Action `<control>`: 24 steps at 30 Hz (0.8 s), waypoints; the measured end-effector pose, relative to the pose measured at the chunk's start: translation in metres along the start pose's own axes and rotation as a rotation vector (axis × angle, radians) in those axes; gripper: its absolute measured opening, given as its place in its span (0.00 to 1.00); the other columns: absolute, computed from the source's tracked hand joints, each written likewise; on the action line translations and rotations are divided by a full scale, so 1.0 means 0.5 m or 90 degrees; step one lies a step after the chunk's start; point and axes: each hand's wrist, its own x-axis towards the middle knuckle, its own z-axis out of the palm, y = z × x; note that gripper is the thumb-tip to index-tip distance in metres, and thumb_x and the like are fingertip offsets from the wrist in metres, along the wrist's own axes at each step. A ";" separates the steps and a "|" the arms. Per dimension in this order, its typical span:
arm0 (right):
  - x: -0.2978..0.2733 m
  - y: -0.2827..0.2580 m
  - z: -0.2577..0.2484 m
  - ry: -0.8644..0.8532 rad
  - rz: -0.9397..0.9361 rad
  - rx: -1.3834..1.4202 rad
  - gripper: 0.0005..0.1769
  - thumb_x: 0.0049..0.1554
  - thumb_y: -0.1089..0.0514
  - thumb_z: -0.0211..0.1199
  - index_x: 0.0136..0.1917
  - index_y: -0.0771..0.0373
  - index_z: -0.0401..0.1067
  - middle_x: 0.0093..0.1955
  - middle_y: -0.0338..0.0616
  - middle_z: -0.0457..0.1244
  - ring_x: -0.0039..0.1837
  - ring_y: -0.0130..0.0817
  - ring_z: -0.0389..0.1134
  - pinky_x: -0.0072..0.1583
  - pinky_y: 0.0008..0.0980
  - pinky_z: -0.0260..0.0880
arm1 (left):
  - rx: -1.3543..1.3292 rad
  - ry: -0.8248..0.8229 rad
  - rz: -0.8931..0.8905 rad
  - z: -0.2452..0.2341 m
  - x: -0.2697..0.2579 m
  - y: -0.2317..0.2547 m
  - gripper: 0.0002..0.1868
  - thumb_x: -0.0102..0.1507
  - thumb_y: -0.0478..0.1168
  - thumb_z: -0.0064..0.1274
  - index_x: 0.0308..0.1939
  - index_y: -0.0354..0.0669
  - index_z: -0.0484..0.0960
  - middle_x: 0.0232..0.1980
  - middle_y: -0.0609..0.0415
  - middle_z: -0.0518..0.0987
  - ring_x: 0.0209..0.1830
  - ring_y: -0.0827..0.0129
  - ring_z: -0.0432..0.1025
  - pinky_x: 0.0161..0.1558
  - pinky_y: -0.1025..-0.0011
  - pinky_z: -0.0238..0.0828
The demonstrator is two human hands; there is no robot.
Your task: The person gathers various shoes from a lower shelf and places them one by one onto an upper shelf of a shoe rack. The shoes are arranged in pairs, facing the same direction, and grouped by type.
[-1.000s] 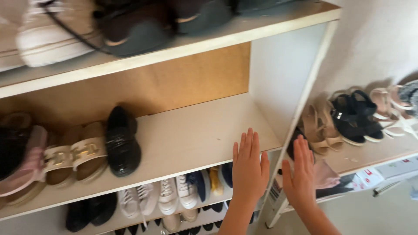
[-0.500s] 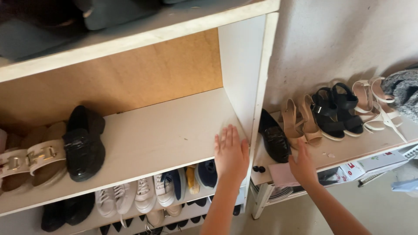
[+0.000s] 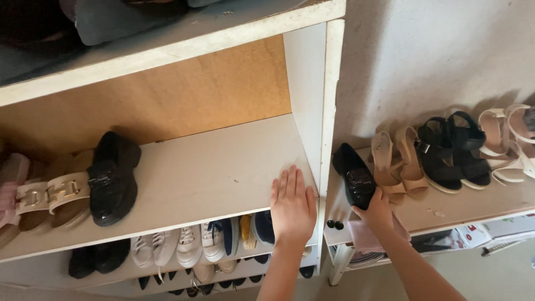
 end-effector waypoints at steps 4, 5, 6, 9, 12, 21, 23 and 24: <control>-0.010 -0.026 -0.010 0.011 -0.010 -0.065 0.71 0.39 0.30 0.74 0.81 0.66 0.44 0.76 0.65 0.51 0.73 0.64 0.62 0.67 0.54 0.73 | -0.010 0.026 0.001 0.003 0.001 0.002 0.28 0.72 0.48 0.35 0.71 0.36 0.69 0.75 0.46 0.69 0.76 0.54 0.61 0.77 0.53 0.44; -0.014 -0.029 -0.007 0.005 0.000 -0.085 0.76 0.34 0.29 0.75 0.82 0.65 0.43 0.76 0.66 0.50 0.72 0.67 0.61 0.66 0.57 0.73 | -0.014 0.030 0.000 0.002 -0.001 0.002 0.28 0.71 0.48 0.35 0.71 0.37 0.70 0.74 0.46 0.69 0.75 0.54 0.62 0.76 0.53 0.44; 0.000 -0.014 0.014 0.004 -0.002 -0.085 0.76 0.34 0.29 0.75 0.82 0.65 0.43 0.76 0.66 0.50 0.72 0.67 0.61 0.66 0.57 0.73 | -0.013 0.031 -0.001 0.004 -0.001 0.001 0.28 0.71 0.48 0.35 0.71 0.37 0.70 0.74 0.46 0.69 0.75 0.54 0.62 0.76 0.53 0.44; 0.028 0.021 0.050 0.041 -0.017 -0.105 0.75 0.34 0.35 0.79 0.81 0.68 0.44 0.76 0.65 0.51 0.71 0.66 0.63 0.67 0.55 0.72 | -0.010 0.050 0.002 0.009 -0.003 0.001 0.27 0.71 0.48 0.36 0.70 0.37 0.71 0.74 0.46 0.70 0.75 0.55 0.62 0.76 0.53 0.45; 0.009 -0.014 -0.004 0.060 -0.024 -0.062 0.78 0.31 0.21 0.71 0.79 0.72 0.48 0.73 0.66 0.54 0.70 0.64 0.65 0.67 0.52 0.71 | -0.009 0.057 0.005 0.007 -0.002 0.001 0.27 0.71 0.48 0.36 0.70 0.37 0.71 0.73 0.46 0.71 0.75 0.55 0.63 0.76 0.53 0.46; 0.007 -0.061 -0.153 0.043 0.115 0.123 0.63 0.39 0.26 0.73 0.76 0.64 0.61 0.68 0.58 0.62 0.67 0.58 0.68 0.63 0.51 0.70 | -0.017 0.085 0.013 0.021 -0.003 -0.006 0.27 0.72 0.50 0.36 0.68 0.37 0.72 0.72 0.45 0.72 0.74 0.55 0.65 0.75 0.54 0.48; 0.007 -0.041 -0.172 0.053 0.152 0.214 0.62 0.45 0.26 0.69 0.80 0.63 0.57 0.71 0.61 0.60 0.68 0.61 0.66 0.65 0.54 0.67 | -0.015 0.100 0.019 0.025 -0.005 -0.008 0.27 0.72 0.50 0.37 0.68 0.37 0.73 0.71 0.45 0.73 0.73 0.54 0.66 0.75 0.54 0.50; -0.022 -0.070 -0.211 0.055 0.152 0.213 0.62 0.45 0.26 0.69 0.80 0.63 0.57 0.71 0.61 0.60 0.68 0.61 0.66 0.65 0.54 0.67 | -0.017 0.101 0.019 0.024 -0.005 -0.008 0.27 0.72 0.50 0.37 0.68 0.37 0.73 0.71 0.45 0.73 0.73 0.54 0.66 0.75 0.54 0.50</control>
